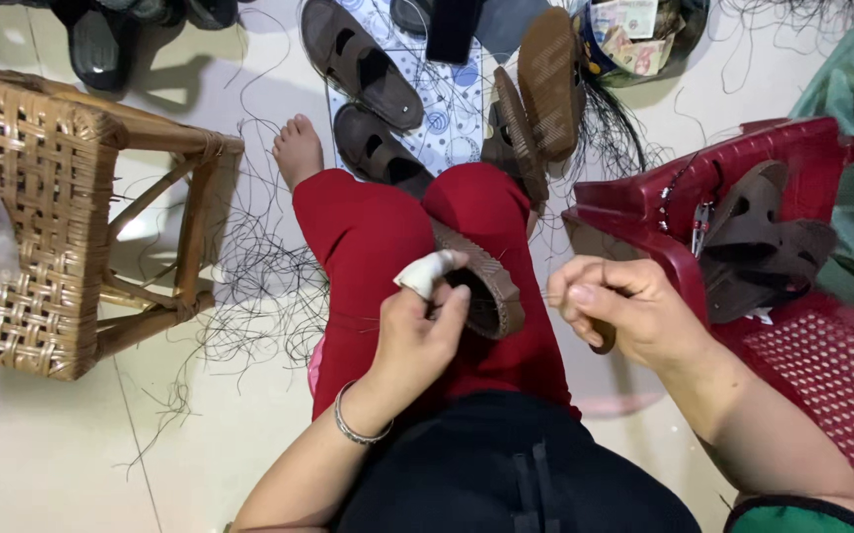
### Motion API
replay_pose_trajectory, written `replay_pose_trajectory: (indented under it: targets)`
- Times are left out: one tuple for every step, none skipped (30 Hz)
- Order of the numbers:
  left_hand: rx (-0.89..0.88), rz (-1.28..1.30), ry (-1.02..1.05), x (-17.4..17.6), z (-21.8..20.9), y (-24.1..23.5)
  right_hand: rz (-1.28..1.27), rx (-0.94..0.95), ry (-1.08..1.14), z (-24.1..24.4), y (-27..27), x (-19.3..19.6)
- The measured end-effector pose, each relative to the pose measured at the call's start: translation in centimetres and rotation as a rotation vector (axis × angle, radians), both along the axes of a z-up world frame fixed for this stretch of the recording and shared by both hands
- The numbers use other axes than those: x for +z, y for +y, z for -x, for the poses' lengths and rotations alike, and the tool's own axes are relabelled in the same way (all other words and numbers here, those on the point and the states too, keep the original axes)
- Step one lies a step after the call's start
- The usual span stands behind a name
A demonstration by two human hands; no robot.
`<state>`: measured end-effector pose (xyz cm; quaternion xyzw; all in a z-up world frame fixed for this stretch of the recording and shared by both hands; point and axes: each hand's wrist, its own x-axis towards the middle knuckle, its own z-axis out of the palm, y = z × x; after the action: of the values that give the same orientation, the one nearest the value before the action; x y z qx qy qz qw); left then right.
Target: The person sits on the floor and sews a brown sandal using a needle and thread. They repeatedly pull the thread through the sole and upper, occasionally adjusting the sandal's position on their lap.
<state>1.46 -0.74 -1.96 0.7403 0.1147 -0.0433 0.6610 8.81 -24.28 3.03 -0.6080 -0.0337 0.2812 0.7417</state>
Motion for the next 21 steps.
replay_pose_trajectory:
  targets:
    - [0.061, 0.026, -0.052, 0.0, -0.1, 0.1, -0.036, 0.019, -0.017, -0.2, 0.0, 0.6]
    - [0.064, 0.028, -0.056, 0.2, -0.3, 0.2, -0.034, 0.021, -0.021, -0.7, -0.2, 1.1]
    - [0.072, 0.043, -0.084, 0.3, -0.5, 0.3, 0.142, 0.045, -0.168, -1.2, -0.4, 1.6]
    - [0.074, 0.057, -0.103, 0.5, -0.4, 0.4, 0.317, 0.063, -0.306, -1.3, -0.5, 2.1]
    - [0.071, 0.058, -0.098, 0.4, -0.1, 0.4, 0.319, 0.061, -0.301, -0.8, -0.4, 1.7]
    - [0.057, 0.082, -0.081, 0.3, -0.1, 0.4, 0.351, 0.091, -0.300, -0.6, -0.2, 1.3]
    - [0.042, 0.106, -0.064, 0.2, -0.1, 0.5, 0.384, 0.121, -0.298, -0.4, -0.1, 1.0]
    - [0.045, 0.103, -0.061, 0.2, -0.3, 0.4, 0.381, 0.124, -0.295, -0.1, -0.1, 0.3]
    - [0.031, 0.064, -0.082, 0.2, -0.4, 0.4, 0.310, 0.075, -0.229, 0.2, 0.0, -0.3]
    - [0.016, 0.025, -0.109, 0.1, -0.7, 0.5, 0.239, 0.026, -0.169, 0.4, 0.2, -1.0]
    - [0.019, 0.023, -0.112, -0.1, -0.4, 0.6, 0.236, 0.028, -0.172, 0.6, 0.3, -1.4]
    - [0.015, -0.022, -0.107, -0.3, -0.2, 0.5, 0.133, -0.050, -0.080, 0.8, 0.3, -1.7]
    - [0.011, -0.067, -0.102, -0.5, 0.0, 0.3, 0.029, -0.129, 0.012, 1.0, 0.1, -2.1]
    - [0.008, -0.064, -0.099, 0.0, 0.0, 0.0, 0.032, -0.132, 0.014, 1.5, 0.0, -2.0]
    - [0.034, -0.040, -0.108, 0.4, -0.1, -0.3, 0.063, -0.089, 0.024, 2.0, -0.1, -1.9]
    - [0.066, -0.021, -0.116, 0.9, -0.1, -0.5, 0.091, -0.039, 0.036, 2.3, -0.2, -1.8]
    - [0.069, -0.021, -0.113, 0.6, 0.0, -0.4, 0.091, -0.035, 0.039, 2.4, -0.6, -1.7]
    - [0.104, -0.024, -0.119, 0.3, 0.1, -0.2, 0.097, -0.021, 0.048, 2.6, -0.9, -1.6]
    - [0.138, -0.027, -0.125, 0.0, 0.3, 0.0, 0.102, -0.007, 0.058, 2.8, -1.2, -1.6]
    - [0.141, -0.027, -0.122, 0.0, 0.3, 0.4, 0.103, -0.004, 0.060, 2.3, -1.1, -1.0]
    - [0.158, -0.019, -0.117, 0.1, 0.4, 0.8, 0.139, 0.054, 0.073, 1.7, -1.1, -0.5]
